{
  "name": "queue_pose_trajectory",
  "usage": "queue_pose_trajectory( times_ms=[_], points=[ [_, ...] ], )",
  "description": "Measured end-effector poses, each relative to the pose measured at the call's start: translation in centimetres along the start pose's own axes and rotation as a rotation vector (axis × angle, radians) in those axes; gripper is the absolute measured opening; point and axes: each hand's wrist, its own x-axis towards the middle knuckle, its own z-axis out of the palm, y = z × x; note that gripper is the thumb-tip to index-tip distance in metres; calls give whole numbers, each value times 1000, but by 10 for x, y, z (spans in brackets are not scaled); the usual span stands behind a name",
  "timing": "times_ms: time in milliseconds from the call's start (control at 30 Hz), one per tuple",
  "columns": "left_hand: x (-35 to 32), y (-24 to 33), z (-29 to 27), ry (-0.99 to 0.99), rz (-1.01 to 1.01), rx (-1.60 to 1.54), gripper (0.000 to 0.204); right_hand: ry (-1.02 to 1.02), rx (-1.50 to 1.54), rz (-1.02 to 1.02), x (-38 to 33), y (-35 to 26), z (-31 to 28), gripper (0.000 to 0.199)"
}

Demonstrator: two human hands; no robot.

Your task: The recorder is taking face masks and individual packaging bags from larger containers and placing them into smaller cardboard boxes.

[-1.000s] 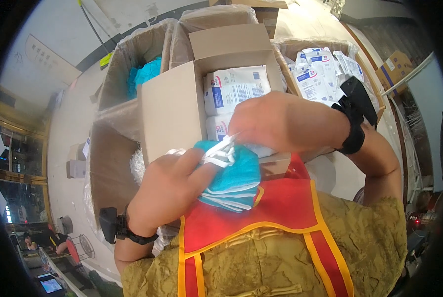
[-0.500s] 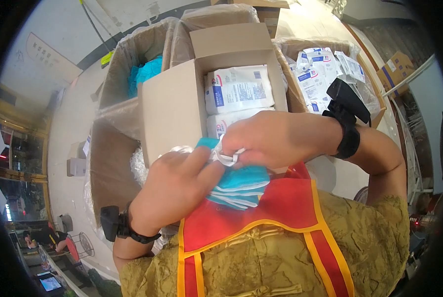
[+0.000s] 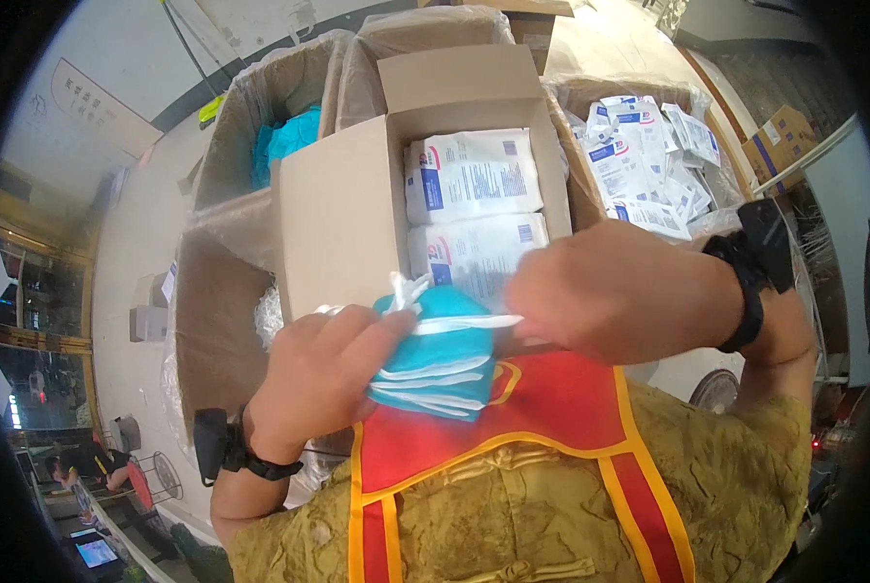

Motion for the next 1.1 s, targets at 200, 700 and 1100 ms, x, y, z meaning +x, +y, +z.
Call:
queue_pose_trajectory(
  times_ms=[200, 700, 1100],
  points=[
    [-23, -15, -6, -3, -35, 57, 42, -157, -48, 165, -38, -12, -11, 16],
    [-34, -45, 0, 130, -29, 364, 37, 347, 699, 579, -75, 33, -12, 14],
    [-6, -7, -2, 130, 254, 195, 45, 188, 897, 206, 40, 35, 19, 16]
  ],
)
